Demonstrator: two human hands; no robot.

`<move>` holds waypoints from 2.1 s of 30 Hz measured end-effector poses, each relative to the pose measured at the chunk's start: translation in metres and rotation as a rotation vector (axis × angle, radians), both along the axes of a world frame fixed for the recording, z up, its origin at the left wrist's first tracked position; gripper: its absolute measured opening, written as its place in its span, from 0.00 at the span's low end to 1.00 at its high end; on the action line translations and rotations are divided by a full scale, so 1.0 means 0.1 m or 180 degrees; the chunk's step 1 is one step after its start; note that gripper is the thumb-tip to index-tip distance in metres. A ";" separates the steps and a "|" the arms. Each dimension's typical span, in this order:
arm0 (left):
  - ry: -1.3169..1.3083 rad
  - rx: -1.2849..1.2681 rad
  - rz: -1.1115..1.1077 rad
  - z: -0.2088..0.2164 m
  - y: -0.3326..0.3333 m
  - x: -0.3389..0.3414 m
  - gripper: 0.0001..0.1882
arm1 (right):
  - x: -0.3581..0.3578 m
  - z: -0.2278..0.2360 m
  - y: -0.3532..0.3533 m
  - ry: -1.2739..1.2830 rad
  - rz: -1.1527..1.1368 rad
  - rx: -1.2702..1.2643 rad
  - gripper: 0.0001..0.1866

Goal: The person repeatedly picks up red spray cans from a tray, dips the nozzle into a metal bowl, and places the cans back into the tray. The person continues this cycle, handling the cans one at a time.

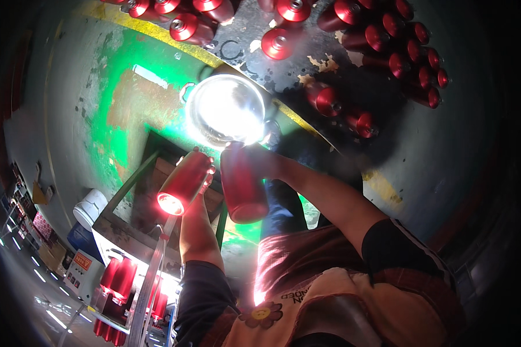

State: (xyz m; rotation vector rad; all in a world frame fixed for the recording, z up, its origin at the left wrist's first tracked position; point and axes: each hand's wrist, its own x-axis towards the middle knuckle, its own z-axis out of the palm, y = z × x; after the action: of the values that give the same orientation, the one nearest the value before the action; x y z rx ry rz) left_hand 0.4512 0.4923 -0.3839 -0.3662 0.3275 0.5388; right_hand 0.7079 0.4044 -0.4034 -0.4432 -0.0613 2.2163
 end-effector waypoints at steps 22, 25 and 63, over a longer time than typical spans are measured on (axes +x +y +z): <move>0.5070 0.6748 -0.0016 0.16 0.30 3.25 0.21 | 3.53 0.53 -0.14 -0.6392 -0.1628 0.2537 0.23; 0.5245 0.6892 -0.0351 0.00 0.18 3.43 0.25 | 3.58 0.16 -0.21 -0.6283 -0.1735 0.2372 0.26; 0.1458 0.0553 -0.0491 -0.32 -0.05 -0.11 0.25 | 0.85 0.47 -0.20 0.0171 -0.0396 -0.0510 0.22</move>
State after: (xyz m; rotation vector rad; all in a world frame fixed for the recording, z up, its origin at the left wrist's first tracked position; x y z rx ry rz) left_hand 0.4400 0.4876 -0.4154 -0.0436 0.7392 0.4918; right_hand 0.7932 0.3842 -0.3565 -0.4622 0.1692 2.1171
